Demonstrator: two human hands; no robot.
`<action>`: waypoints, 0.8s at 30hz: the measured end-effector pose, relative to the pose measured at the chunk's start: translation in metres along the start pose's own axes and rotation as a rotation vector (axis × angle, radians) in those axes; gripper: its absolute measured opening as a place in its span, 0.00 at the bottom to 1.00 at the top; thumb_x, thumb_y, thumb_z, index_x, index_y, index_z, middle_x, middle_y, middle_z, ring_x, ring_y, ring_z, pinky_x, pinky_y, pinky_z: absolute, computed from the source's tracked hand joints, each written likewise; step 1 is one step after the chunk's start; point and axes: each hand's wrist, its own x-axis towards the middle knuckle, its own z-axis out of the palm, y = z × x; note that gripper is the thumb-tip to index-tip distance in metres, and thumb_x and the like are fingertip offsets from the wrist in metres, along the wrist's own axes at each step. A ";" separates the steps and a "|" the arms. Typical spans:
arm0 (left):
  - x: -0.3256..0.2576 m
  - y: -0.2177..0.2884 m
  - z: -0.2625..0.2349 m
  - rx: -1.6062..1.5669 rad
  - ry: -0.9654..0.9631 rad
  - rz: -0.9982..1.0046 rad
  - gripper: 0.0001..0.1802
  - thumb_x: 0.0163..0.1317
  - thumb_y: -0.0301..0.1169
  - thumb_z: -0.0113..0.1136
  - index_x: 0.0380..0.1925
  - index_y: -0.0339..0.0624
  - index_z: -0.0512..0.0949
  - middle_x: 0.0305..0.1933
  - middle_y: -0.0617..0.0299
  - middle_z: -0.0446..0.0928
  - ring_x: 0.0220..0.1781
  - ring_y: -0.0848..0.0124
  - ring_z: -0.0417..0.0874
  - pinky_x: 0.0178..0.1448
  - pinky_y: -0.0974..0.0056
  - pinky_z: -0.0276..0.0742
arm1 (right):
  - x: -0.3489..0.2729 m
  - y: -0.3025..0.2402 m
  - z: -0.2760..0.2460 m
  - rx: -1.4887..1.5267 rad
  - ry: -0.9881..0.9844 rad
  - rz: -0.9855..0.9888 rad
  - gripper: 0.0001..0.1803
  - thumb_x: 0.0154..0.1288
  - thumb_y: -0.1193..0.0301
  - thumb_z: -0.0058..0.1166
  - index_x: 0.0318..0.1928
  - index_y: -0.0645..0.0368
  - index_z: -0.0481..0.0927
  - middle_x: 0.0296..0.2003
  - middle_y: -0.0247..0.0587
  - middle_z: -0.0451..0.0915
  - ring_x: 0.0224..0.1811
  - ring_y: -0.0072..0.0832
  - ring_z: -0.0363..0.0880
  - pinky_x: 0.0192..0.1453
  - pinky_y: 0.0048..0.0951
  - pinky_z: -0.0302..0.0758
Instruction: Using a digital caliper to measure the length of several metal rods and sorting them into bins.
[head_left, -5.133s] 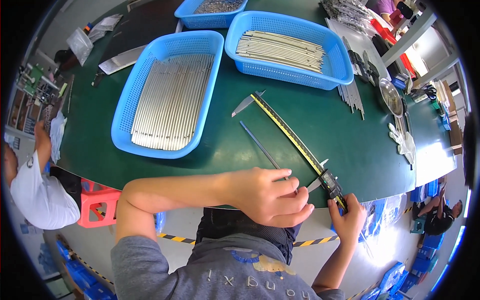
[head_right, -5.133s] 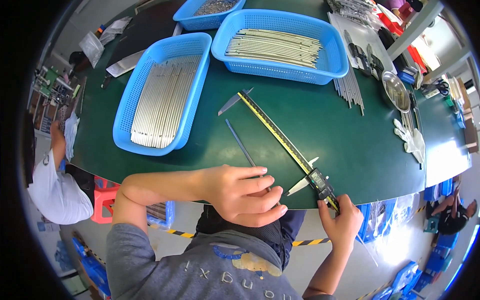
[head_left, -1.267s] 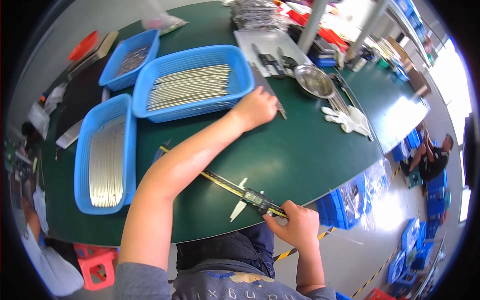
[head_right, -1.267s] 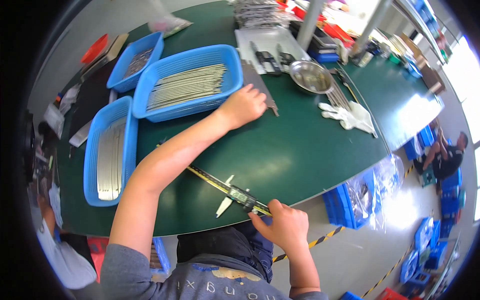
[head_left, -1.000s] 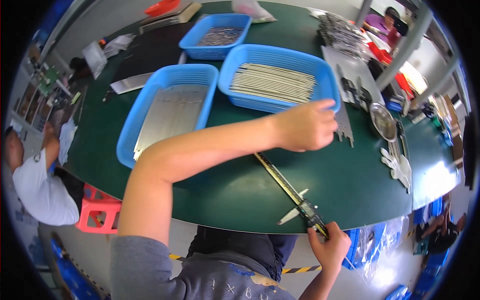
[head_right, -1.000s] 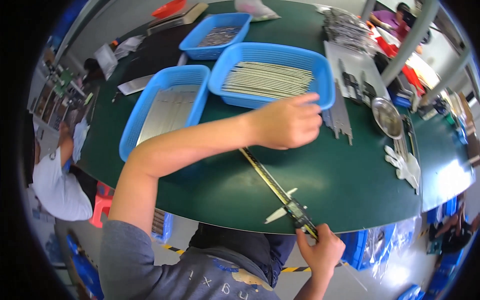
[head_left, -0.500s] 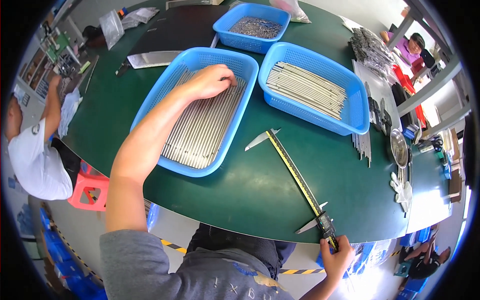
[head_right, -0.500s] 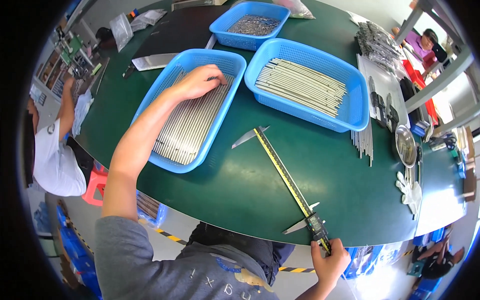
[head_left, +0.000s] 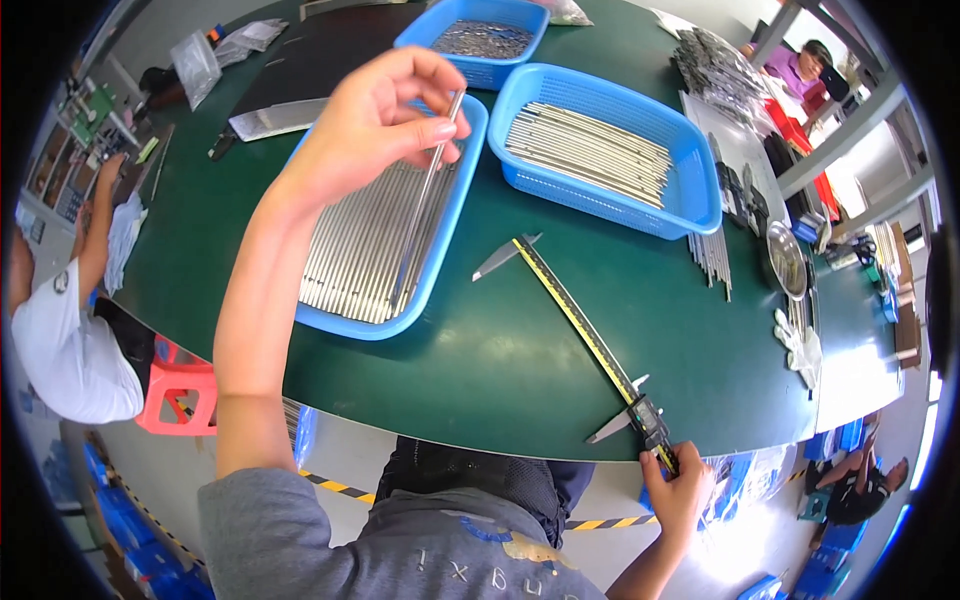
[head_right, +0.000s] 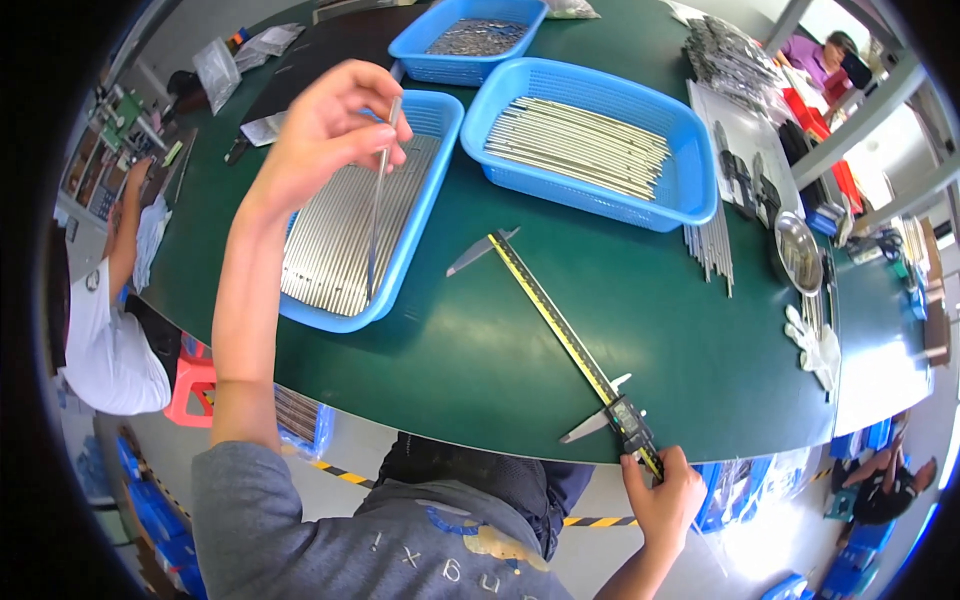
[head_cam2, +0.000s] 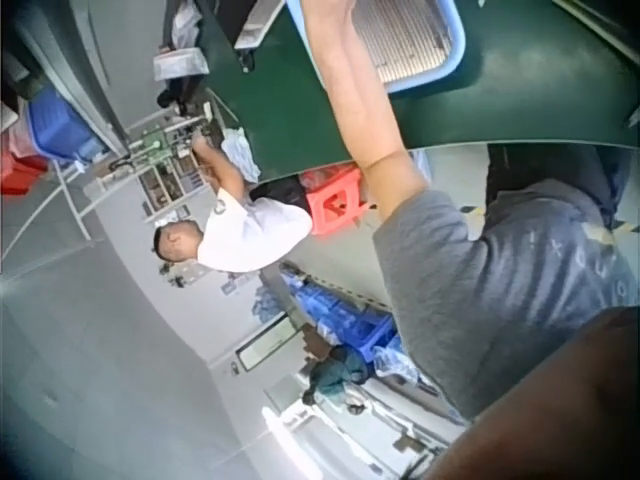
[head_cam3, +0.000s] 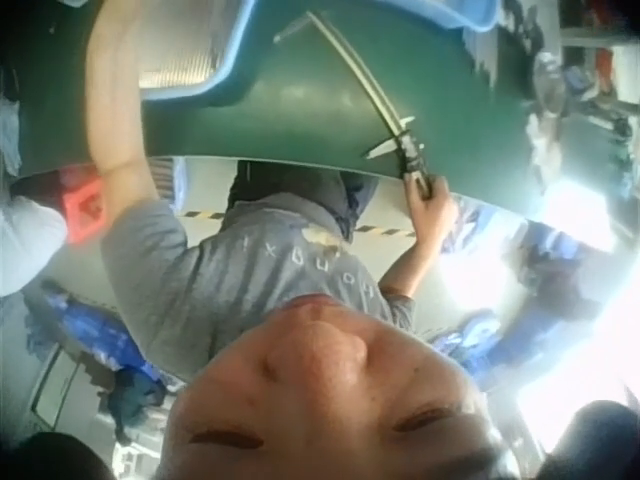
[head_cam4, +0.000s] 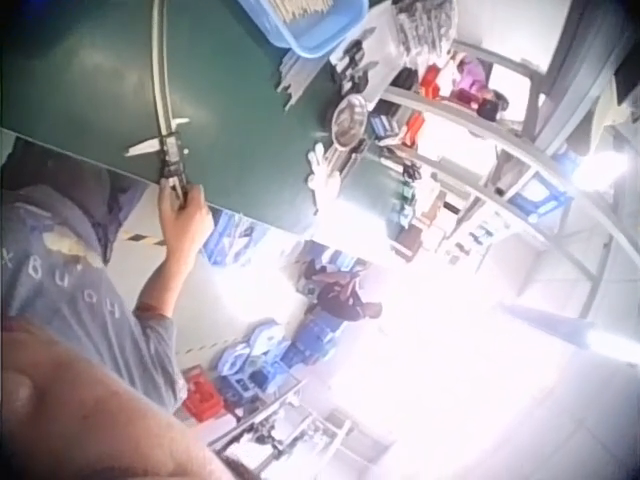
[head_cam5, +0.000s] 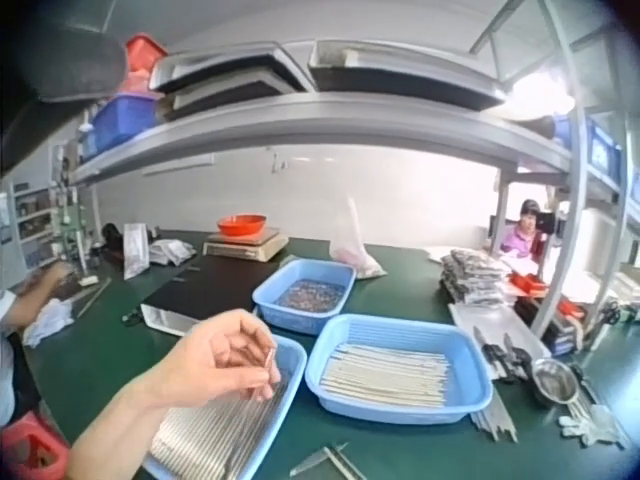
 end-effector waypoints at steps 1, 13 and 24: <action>-0.005 0.010 0.016 0.069 0.060 0.209 0.15 0.58 0.23 0.58 0.45 0.40 0.70 0.36 0.58 0.78 0.34 0.72 0.82 0.37 0.69 0.79 | 0.000 -0.001 -0.001 -0.005 -0.010 -0.011 0.21 0.45 0.59 0.67 0.22 0.60 0.70 0.10 0.40 0.66 0.11 0.34 0.67 0.18 0.32 0.62; -0.086 -0.024 0.166 0.632 -0.182 1.124 0.12 0.51 0.29 0.58 0.37 0.44 0.76 0.34 0.64 0.75 0.34 0.70 0.76 0.39 0.66 0.79 | -0.005 -0.002 -0.004 -0.042 -0.040 -0.005 0.22 0.49 0.58 0.66 0.27 0.59 0.69 0.10 0.38 0.67 0.11 0.33 0.67 0.18 0.32 0.62; -0.097 -0.035 0.174 0.668 -0.140 1.145 0.11 0.53 0.33 0.56 0.37 0.42 0.75 0.33 0.64 0.73 0.33 0.71 0.74 0.36 0.66 0.77 | -0.005 -0.002 -0.004 -0.022 -0.033 0.016 0.21 0.48 0.57 0.66 0.27 0.60 0.70 0.11 0.39 0.67 0.12 0.33 0.68 0.19 0.31 0.63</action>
